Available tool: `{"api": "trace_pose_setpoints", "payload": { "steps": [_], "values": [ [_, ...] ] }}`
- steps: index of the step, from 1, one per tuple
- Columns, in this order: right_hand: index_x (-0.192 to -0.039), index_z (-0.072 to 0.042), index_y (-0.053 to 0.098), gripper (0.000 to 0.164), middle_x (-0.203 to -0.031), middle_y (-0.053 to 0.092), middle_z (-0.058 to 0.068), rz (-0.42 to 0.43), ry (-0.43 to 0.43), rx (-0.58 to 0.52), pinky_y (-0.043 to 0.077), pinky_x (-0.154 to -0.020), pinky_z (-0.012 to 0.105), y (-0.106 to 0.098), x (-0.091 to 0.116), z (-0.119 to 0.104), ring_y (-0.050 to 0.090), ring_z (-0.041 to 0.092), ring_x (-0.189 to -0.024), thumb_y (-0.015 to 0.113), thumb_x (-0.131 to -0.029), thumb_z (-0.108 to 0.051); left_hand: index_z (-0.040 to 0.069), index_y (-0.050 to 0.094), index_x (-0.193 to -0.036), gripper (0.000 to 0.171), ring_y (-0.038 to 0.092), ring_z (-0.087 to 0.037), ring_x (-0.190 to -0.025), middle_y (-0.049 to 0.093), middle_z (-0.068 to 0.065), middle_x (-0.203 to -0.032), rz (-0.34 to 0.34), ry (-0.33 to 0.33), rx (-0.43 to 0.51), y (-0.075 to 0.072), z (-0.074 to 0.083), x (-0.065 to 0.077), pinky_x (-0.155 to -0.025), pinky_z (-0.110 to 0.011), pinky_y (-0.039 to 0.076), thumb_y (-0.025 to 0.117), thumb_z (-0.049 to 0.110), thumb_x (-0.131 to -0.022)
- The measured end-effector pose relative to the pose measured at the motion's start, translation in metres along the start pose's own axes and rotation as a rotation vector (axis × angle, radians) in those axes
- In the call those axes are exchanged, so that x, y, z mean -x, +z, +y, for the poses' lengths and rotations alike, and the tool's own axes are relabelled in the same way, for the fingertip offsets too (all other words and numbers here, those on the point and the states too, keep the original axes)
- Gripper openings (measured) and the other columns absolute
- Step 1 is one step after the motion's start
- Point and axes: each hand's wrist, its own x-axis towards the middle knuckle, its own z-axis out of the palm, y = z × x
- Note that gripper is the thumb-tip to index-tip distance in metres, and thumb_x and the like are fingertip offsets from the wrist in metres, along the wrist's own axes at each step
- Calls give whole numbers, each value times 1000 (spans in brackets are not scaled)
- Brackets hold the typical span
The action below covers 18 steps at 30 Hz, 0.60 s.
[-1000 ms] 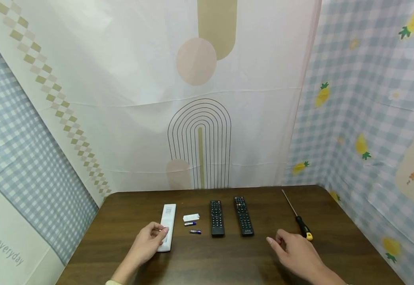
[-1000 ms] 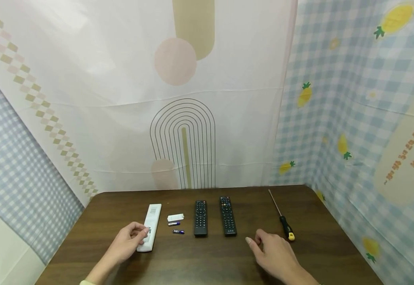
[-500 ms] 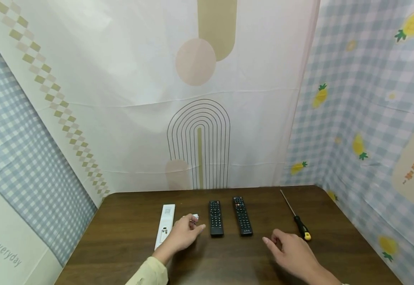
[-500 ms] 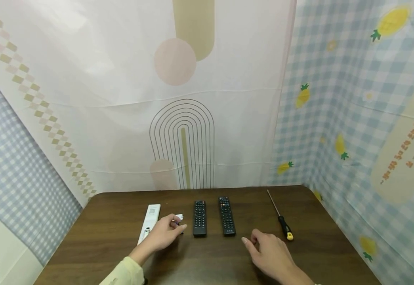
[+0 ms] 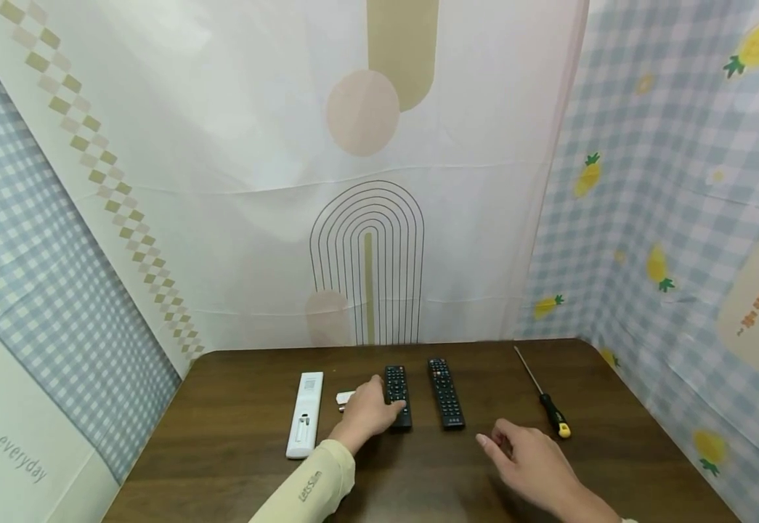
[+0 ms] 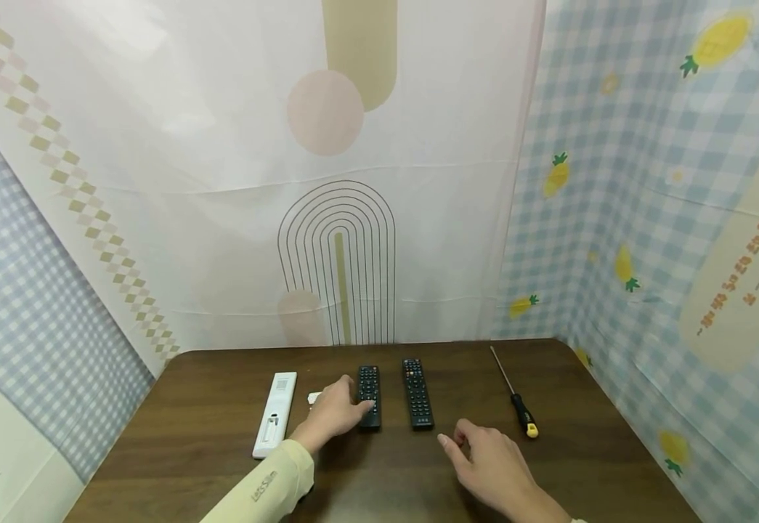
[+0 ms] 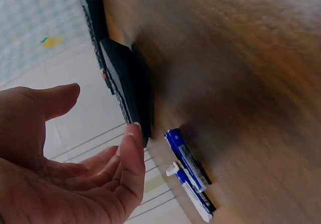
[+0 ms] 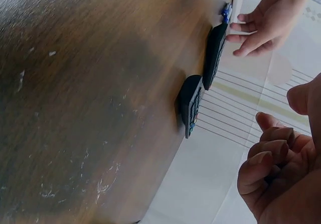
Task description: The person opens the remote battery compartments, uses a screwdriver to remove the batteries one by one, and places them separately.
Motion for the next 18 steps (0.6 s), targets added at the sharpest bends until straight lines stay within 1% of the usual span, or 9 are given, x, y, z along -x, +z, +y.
{"api": "trace_pose_setpoints", "payload": {
  "steps": [2, 5, 10, 15, 18],
  "values": [
    [-79, -28, 58, 33, -56, 45, -11, -1, 1, -7, 28, -48, 22, 2, 0, -1, 35, 3, -48, 68, -103, -48, -11, 54, -142, 74, 71, -43, -112, 71, -29, -125, 4, -2, -29, 4, 2, -3, -97, -59, 59, 82, 37, -93],
    [-79, -28, 59, 32, -56, 45, -12, -5, -1, -17, 28, -47, 22, 3, 1, -1, 34, 3, -48, 69, -103, -47, -11, 52, -146, 80, 71, -43, -113, 70, -30, -126, -8, -13, -56, 9, 3, -8, -97, -58, 59, 83, 39, -92],
    [-79, -28, 59, 31, -55, 46, -12, -9, -5, -24, 27, -47, 21, 5, 0, -1, 33, 3, -47, 69, -103, -44, -11, 46, -152, 90, 66, -46, -125, 64, -33, -138, -44, -46, -61, 13, 7, -12, -106, -59, 55, 84, 42, -91],
    [-80, -29, 59, 31, -56, 46, -11, -22, 7, -23, 28, -47, 22, 7, -1, -2, 35, 4, -47, 68, -103, -47, -11, 44, -153, 96, 62, -47, -131, 61, -33, -143, -48, -76, -63, 17, 14, -15, -108, -60, 54, 87, 44, -88],
    [-80, -29, 60, 31, -56, 47, -11, -28, 12, -29, 28, -47, 22, 7, -2, -4, 36, 4, -48, 69, -103, -47, -11, 42, -155, 99, 61, -48, -132, 59, -34, -146, -46, -92, -87, 20, 17, -17, -107, -61, 54, 87, 46, -88]
  ]
}}
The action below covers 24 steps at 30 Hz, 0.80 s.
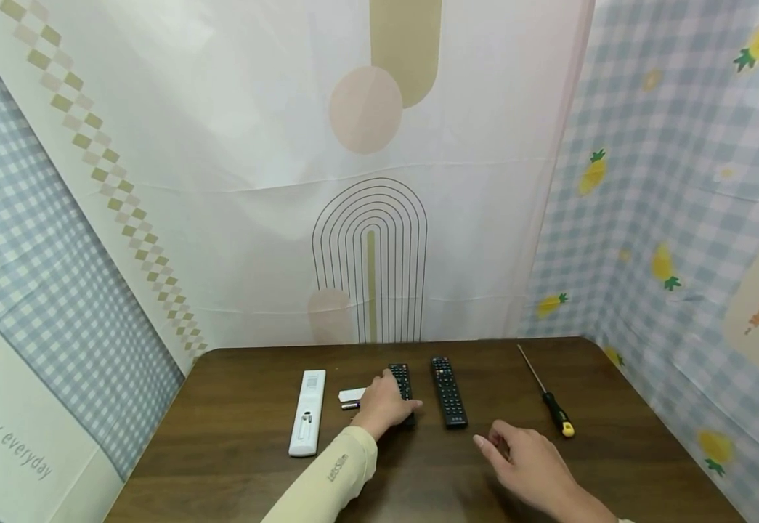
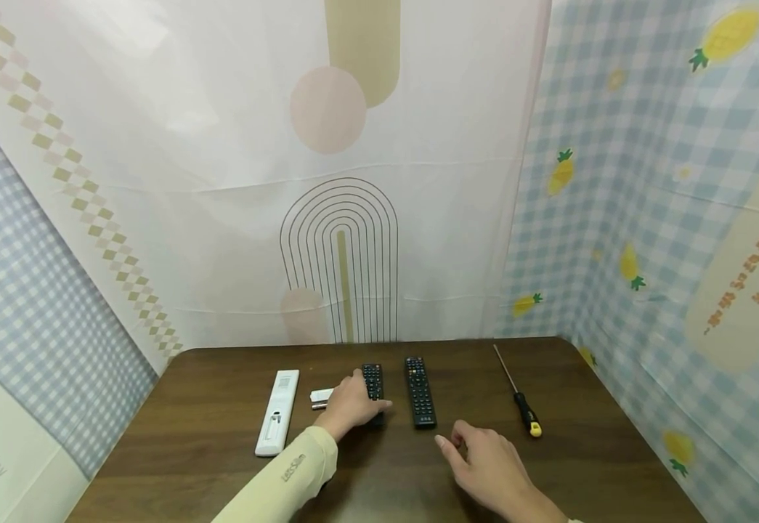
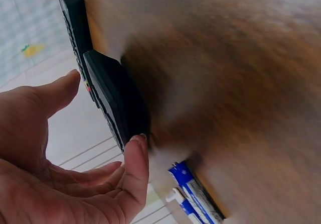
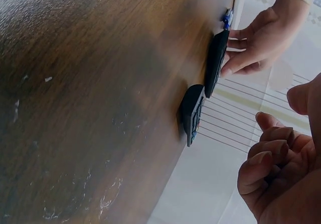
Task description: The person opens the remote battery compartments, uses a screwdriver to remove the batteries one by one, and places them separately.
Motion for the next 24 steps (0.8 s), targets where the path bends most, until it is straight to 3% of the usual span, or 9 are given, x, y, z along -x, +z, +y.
{"api": "trace_pose_setpoints", "payload": {
  "steps": [6, 13, 16, 22, 24],
  "values": [
    [-80, -29, 60, 29, -57, 47, -10, 8, -2, -3, 28, -48, 23, 0, 1, -1, 36, 4, -48, 69, -103, -46, -9, 42, -155, 100, 64, -50, -126, 56, -35, -146, 12, -18, -41, 4, 5, -1, -102, -60, 57, 87, 48, -87],
    [-80, -29, 61, 30, -56, 48, -10, -8, 6, -12, 29, -47, 23, 0, 0, 0, 36, 4, -47, 69, -103, -47, -12, 44, -151, 95, 65, -51, -118, 57, -37, -137, 19, 10, -22, 8, 1, -4, -98, -61, 58, 89, 40, -86],
    [-80, -28, 61, 31, -56, 49, -10, -15, 6, -19, 30, -47, 23, 0, 0, 0, 38, 4, -48, 69, -103, -47, -14, 44, -150, 90, 64, -53, -119, 57, -38, -136, 11, 21, 29, 9, -5, -7, -99, -65, 57, 88, 32, -86],
    [-80, -27, 61, 30, -56, 48, -9, -20, 11, -23, 30, -48, 23, 2, -1, -2, 38, 5, -48, 69, -103, -44, -10, 39, -156, 91, 62, -52, -128, 60, -34, -144, -15, 44, 164, 24, -32, -27, -102, -61, 56, 76, 39, -89],
    [-80, -28, 61, 29, -56, 48, -9, -19, 12, -22, 30, -48, 23, 3, -1, -2, 38, 5, -48, 70, -103, -43, -10, 44, -152, 84, 65, -47, -123, 64, -31, -140, -17, 59, 242, 18, -33, -21, -98, -58, 58, 74, 37, -89]
  ]
}}
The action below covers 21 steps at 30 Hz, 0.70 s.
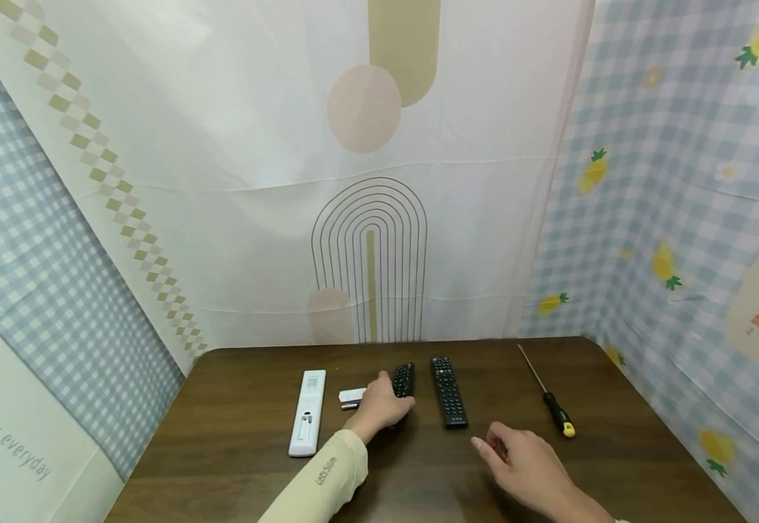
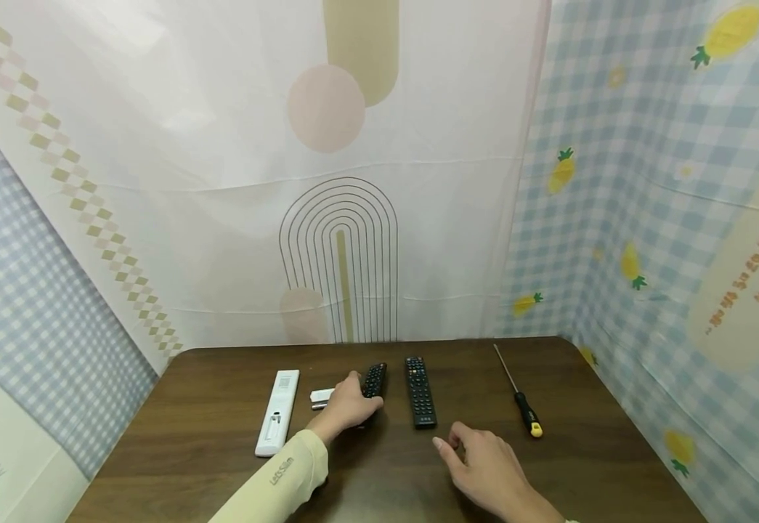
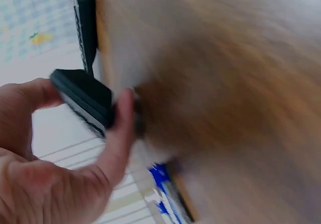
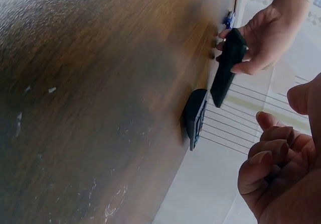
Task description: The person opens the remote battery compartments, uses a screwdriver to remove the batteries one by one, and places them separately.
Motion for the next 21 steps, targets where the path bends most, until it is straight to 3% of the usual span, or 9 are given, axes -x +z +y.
{"api": "trace_pose_setpoints", "payload": {
  "steps": [3, 5, 8, 10, 16, 21],
  "values": [
    [-79, -28, 61, 29, -57, 48, -10, 6, -6, 2, 31, -49, 23, 1, -1, 0, 39, 5, -49, 70, -103, -42, -7, 49, -148, 70, 71, -36, -105, 68, -25, -129, -45, 14, 184, -11, 2, 10, -84, -51, 61, 69, 32, -93],
    [-79, -28, 61, 29, -56, 48, -10, 9, -11, 2, 30, -48, 23, 2, -1, -1, 38, 5, -49, 70, -103, -42, -6, 47, -151, 65, 74, -33, -97, 68, -25, -127, -117, 12, 393, -21, 5, 19, -79, -49, 64, 66, 26, -97],
    [-79, -28, 60, 29, -57, 48, -10, 10, -14, -1, 30, -48, 23, 3, -2, -1, 38, 5, -49, 70, -103, -42, -7, 36, -159, 65, 76, -40, -100, 61, -33, -138, -242, -2, 689, -29, -1, 24, -81, -46, 67, 59, 17, -103],
    [-79, -29, 60, 29, -57, 48, -10, 10, -15, -3, 29, -49, 23, 3, -2, -2, 38, 4, -49, 70, -103, -43, -9, 30, -161, 65, 73, -45, -113, 51, -39, -148, -309, 6, 814, -34, -6, 27, -88, -49, 67, 53, 11, -105],
    [-79, -30, 60, 30, -57, 48, -10, 15, -19, -5, 29, -49, 23, 5, -3, -3, 38, 4, -49, 70, -102, -45, -9, 27, -163, 64, 58, -52, -137, 32, -43, -161, -409, 78, 930, -47, -15, 32, -101, -54, 63, 41, 3, -102],
    [-79, -30, 61, 30, -57, 47, -11, 10, -29, -14, 30, -49, 23, 6, -4, -3, 38, 4, -49, 69, -102, -47, -6, 25, -165, 68, 67, -37, -128, 31, -39, -162, -419, 97, 984, -53, -20, 36, -98, -49, 64, 38, 0, -98]
  ]
}}
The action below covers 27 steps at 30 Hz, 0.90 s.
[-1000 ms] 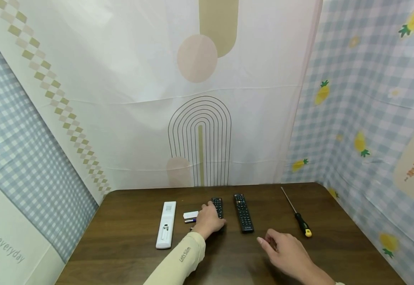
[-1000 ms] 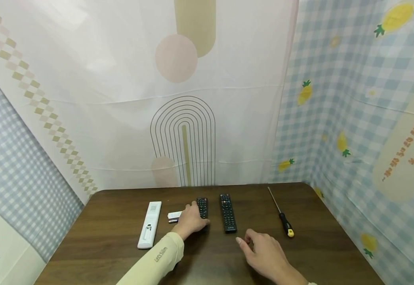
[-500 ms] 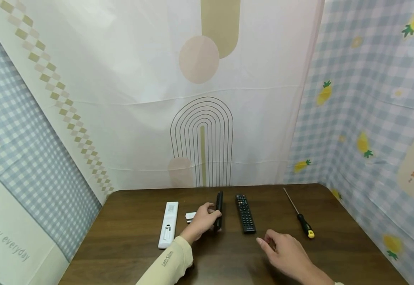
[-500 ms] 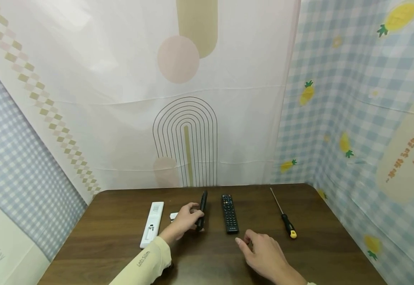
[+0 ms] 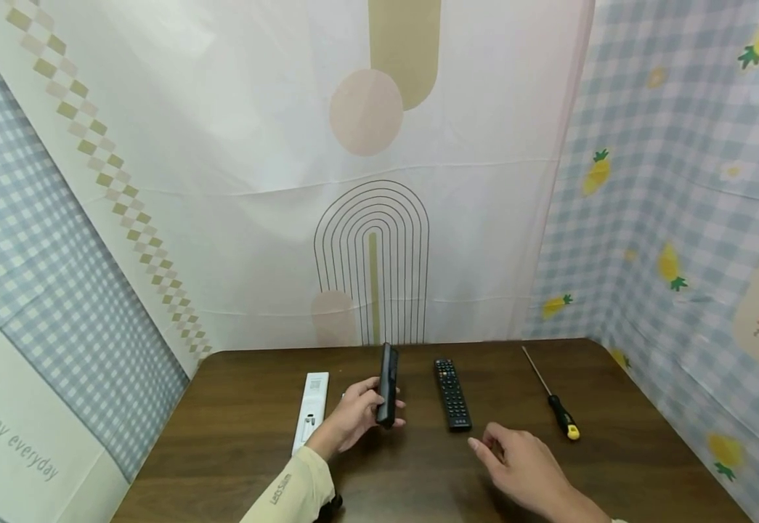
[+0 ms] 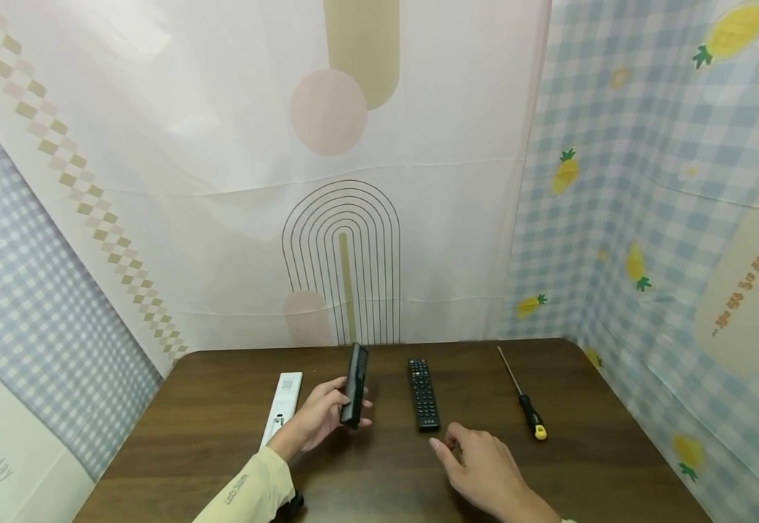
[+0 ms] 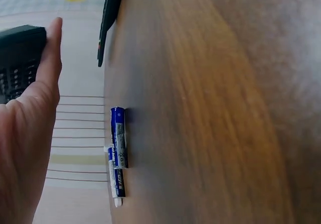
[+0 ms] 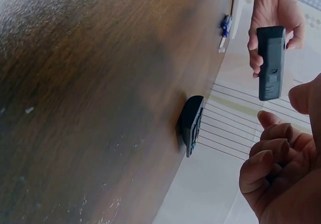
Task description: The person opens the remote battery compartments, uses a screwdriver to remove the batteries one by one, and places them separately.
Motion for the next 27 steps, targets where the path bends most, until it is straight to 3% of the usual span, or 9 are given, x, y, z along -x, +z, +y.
{"api": "trace_pose_setpoints", "payload": {
  "steps": [3, 11, 16, 22, 27],
  "values": [
    [-80, -30, 61, 30, -57, 47, -11, -1, -6, -4, 30, -49, 23, -1, 0, 1, 37, 3, -49, 69, -103, -48, -5, 23, -166, 69, 70, -25, -121, 33, -38, -162, 10, 16, 6, -1, 2, 3, -98, -48, 65, 38, 1, -99],
    [-82, -28, 63, 29, -57, 48, -9, 1, 1, -26, 30, -48, 22, -3, 2, 3, 37, 3, -49, 68, -103, -48, -5, 27, -164, 65, 70, -31, -123, 47, -29, -153, 79, 45, 0, -5, 5, 5, -97, -49, 65, 35, 0, -99],
    [-82, -29, 64, 28, -58, 48, -10, 7, 9, -21, 31, -49, 22, -5, 4, 3, 38, 3, -50, 69, -103, -46, -8, 30, -161, 59, 72, -28, -118, 56, -24, -144, 121, 68, -3, -5, 6, 4, -96, -47, 65, 37, 3, -104],
    [-82, -28, 64, 28, -58, 49, -10, 3, -3, -10, 31, -49, 22, -4, 4, 2, 38, 3, -50, 69, -103, -46, -12, 40, -154, 50, 78, -26, -109, 69, -23, -128, 255, 73, -45, -4, 6, 3, -98, -43, 65, 40, 18, -114],
    [-82, -29, 65, 28, -58, 48, -11, -1, -7, -11, 31, -49, 23, -4, 3, 0, 39, 3, -50, 68, -103, -48, -10, 52, -147, 48, 79, -21, -103, 76, -25, -123, 397, 45, -187, -4, 9, 6, -94, -39, 65, 47, 25, -114]
  ]
}}
